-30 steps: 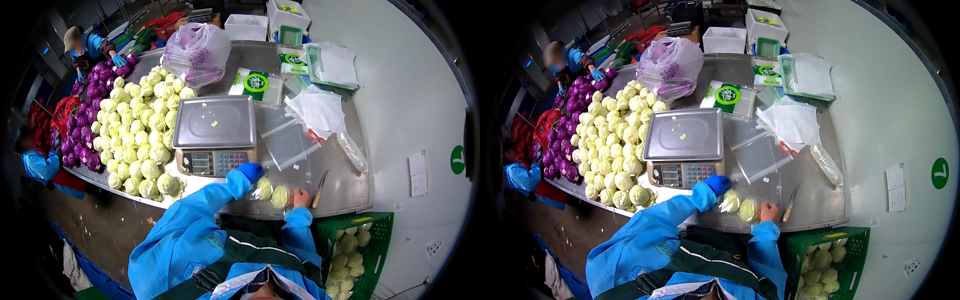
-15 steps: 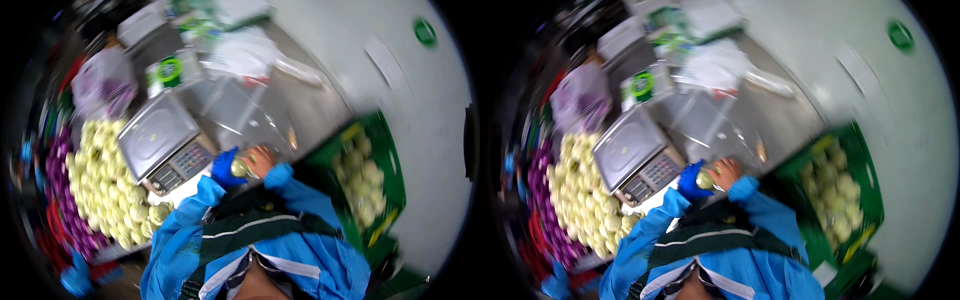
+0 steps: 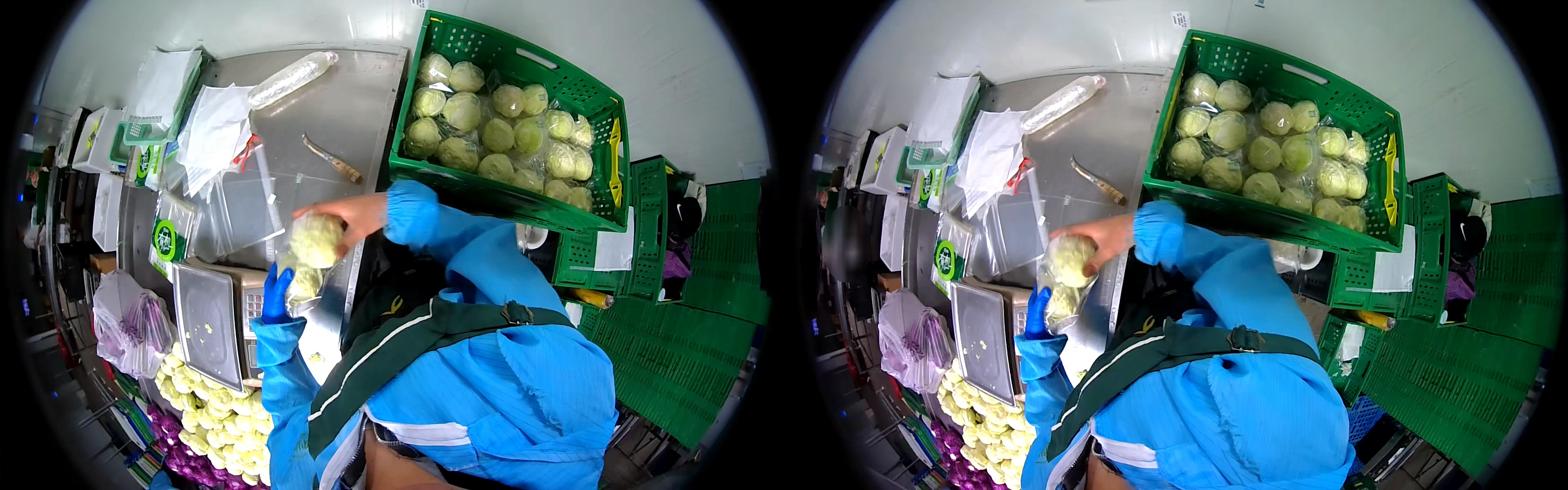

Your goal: The person weighs cabbages on a digital scale, places them into plastic bags, and then stacks the bagged cabbages into a green plastic crate.

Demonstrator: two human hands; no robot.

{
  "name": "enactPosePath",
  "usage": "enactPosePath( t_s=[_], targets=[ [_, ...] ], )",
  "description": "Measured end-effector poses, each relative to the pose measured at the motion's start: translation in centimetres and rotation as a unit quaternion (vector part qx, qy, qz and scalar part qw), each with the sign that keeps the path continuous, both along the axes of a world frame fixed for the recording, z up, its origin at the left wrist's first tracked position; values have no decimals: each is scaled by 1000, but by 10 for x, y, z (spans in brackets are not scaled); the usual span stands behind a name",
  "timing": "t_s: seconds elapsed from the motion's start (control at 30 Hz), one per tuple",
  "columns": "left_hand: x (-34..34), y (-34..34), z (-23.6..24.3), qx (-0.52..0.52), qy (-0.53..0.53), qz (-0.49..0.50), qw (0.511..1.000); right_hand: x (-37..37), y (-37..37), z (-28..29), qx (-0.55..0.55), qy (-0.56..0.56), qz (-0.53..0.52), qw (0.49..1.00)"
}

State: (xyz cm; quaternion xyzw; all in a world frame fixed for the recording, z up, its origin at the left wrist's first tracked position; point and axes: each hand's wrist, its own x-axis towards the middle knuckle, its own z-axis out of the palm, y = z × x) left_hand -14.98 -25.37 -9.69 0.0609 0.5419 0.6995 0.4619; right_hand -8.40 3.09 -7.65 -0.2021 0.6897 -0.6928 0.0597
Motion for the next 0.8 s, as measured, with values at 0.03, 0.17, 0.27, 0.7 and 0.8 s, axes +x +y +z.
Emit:
enactPosePath(
  t_s=[0.03,0.17,0.27,0.7,0.8],
  targets=[
    [3,7,3,1,-75,9,997,13,7,7,-42,6,-24,999],
    [20,70,29,178,-231,-40,956,67,29,29,-230,-106,-175,951],
    [43,125,70,281,-300,-2,911,98,73,38,-332,-138,-246,900],
    [96,146,19,16,-95,-17,995,128,360,-103,44,-311,-642,700],
    [112,123,0,0,-66,43,997,111,377,-113,198,-402,-659,604]
  ],
)
